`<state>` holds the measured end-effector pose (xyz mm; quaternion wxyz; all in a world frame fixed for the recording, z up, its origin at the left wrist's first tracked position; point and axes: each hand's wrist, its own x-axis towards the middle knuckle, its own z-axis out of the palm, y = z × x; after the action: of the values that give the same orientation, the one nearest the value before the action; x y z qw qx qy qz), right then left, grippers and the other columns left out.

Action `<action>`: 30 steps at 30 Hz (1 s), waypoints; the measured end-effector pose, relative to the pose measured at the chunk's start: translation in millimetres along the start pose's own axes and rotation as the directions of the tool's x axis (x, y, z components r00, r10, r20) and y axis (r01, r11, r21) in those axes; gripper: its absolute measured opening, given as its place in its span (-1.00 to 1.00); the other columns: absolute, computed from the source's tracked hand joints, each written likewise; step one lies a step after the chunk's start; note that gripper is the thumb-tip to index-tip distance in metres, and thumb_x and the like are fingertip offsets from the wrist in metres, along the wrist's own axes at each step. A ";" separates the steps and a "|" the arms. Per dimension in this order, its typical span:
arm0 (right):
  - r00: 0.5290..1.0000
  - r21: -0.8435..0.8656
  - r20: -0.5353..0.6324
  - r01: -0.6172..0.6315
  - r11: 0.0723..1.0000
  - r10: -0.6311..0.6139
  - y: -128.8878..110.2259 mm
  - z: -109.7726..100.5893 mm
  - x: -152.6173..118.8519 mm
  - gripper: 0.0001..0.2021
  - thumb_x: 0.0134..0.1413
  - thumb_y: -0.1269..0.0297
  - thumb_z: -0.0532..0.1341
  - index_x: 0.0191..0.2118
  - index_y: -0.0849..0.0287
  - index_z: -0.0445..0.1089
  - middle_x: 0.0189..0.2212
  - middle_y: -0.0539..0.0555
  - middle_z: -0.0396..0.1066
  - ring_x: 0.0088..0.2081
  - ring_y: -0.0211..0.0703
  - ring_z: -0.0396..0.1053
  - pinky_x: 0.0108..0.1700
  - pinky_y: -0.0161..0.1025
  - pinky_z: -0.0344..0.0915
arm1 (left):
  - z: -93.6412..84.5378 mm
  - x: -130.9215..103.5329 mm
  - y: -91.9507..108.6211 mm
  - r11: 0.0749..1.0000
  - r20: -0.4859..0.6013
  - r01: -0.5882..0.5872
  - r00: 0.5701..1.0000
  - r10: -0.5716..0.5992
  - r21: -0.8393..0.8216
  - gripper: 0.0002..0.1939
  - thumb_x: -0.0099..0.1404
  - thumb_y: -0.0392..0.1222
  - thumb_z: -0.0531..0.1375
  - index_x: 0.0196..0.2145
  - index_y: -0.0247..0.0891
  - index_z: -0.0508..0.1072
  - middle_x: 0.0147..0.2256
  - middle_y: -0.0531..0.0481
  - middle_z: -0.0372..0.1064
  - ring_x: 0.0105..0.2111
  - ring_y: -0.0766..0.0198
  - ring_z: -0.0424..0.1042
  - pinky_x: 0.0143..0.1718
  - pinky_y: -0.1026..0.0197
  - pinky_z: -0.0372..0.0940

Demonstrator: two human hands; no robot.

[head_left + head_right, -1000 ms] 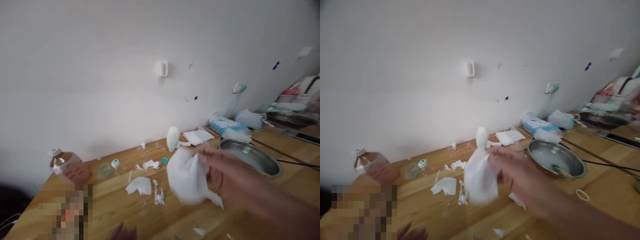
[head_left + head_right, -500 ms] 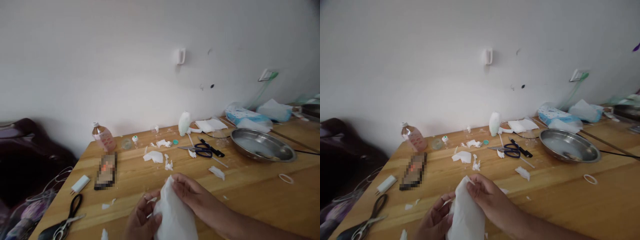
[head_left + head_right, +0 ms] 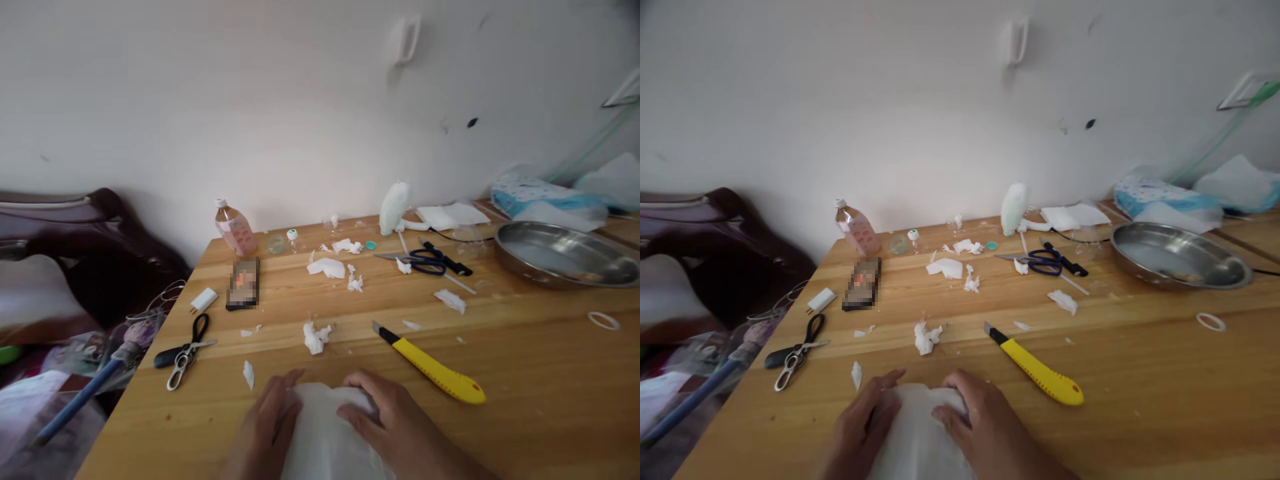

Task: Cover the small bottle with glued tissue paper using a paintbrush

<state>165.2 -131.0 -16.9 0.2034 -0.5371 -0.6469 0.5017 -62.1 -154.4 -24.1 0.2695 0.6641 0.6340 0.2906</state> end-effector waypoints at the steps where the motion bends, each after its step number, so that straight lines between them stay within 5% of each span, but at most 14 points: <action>1: 1.000 -0.047 -0.022 -0.008 0.999 0.007 3.9 6.6 1.3 -0.83 0.14 0.21 0.22 -0.17 0.12 0.43 -0.22 0.05 0.49 -0.16 -0.09 0.40 -0.10 -0.21 0.23 | 0.9 -4.4 -5.5 0.988 -0.064 -0.085 0.994 0.093 0.126 -0.67 0.37 -0.19 0.08 0.07 -0.08 0.42 -0.01 -0.09 0.47 -0.01 0.14 0.46 0.02 0.05 0.37; 4: 0.997 -0.108 -0.069 0.011 0.994 -0.018 14.0 19.5 5.7 -0.83 0.17 0.24 0.21 -0.14 0.14 0.42 -0.13 0.10 0.49 -0.08 -0.06 0.40 -0.02 -0.20 0.22 | 13.7 -16.6 -17.0 0.815 -0.100 -0.331 0.900 0.424 0.475 -0.53 0.36 -0.31 0.09 0.21 -0.14 0.27 0.11 -0.15 0.40 0.15 0.08 0.35 0.07 0.02 0.36; 7: 0.994 -0.162 -0.076 0.068 0.984 -0.081 14.9 22.7 5.7 -0.83 0.29 0.24 0.09 -0.24 0.14 0.40 -0.24 0.09 0.49 -0.18 -0.12 0.42 -0.11 -0.22 0.23 | 37.8 -25.8 -21.4 0.633 0.056 -0.520 0.796 0.603 0.574 -0.39 0.37 -0.32 0.09 0.33 -0.27 0.07 0.17 -0.15 0.36 0.25 0.12 0.21 0.15 0.12 0.28; 11: 0.997 -0.257 -0.053 0.048 0.965 -0.064 4.3 20.2 2.8 -0.80 0.31 0.24 0.04 -0.27 0.14 0.36 -0.26 0.10 0.49 -0.20 -0.08 0.42 -0.15 -0.20 0.22 | 58.3 -29.1 -24.0 0.637 0.058 -0.469 0.830 0.555 0.612 -0.38 0.45 -0.17 -0.02 0.38 -0.30 -0.09 0.23 -0.15 0.27 0.26 0.12 0.20 0.22 0.09 0.17; 19: 0.999 -0.373 -0.019 -0.046 0.927 0.042 -4.9 25.0 8.2 -0.82 0.29 0.22 0.09 -0.25 0.15 0.39 -0.28 0.11 0.54 -0.21 -0.06 0.48 -0.24 -0.25 0.17 | 48.0 -27.2 -22.4 0.489 0.199 -0.513 0.806 0.558 0.705 -0.33 0.31 -0.19 0.09 0.32 -0.47 0.07 0.27 -0.26 0.19 0.27 0.01 0.16 0.22 0.05 0.10; 23: 0.999 -0.444 -0.010 -0.052 0.894 0.053 -3.6 24.9 10.2 -0.79 0.32 0.24 0.05 -0.27 0.17 0.37 -0.33 0.13 0.54 -0.26 -0.04 0.50 -0.32 -0.25 0.11 | 48.5 -28.5 -13.4 0.485 0.203 -0.476 0.835 0.512 0.734 -0.35 0.27 -0.24 0.08 0.29 -0.48 0.13 0.30 -0.26 0.12 0.32 -0.01 0.05 0.28 0.00 -0.08; 30: 0.997 -0.454 0.031 -0.047 0.890 0.069 -1.3 20.9 4.2 -0.77 0.35 0.24 0.04 -0.27 0.19 0.37 -0.31 0.14 0.53 -0.23 -0.03 0.49 -0.28 -0.24 0.12 | 52.9 -29.2 -13.4 0.521 0.202 -0.468 0.850 0.486 0.714 -0.33 0.25 -0.29 0.05 0.31 -0.48 0.09 0.32 -0.27 0.07 0.33 0.01 0.02 0.25 0.00 0.03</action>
<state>146.4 -136.1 -25.6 0.0424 -0.5769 -0.7341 0.3555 -33.6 -182.3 -71.4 -0.1215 0.8585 0.4922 0.0773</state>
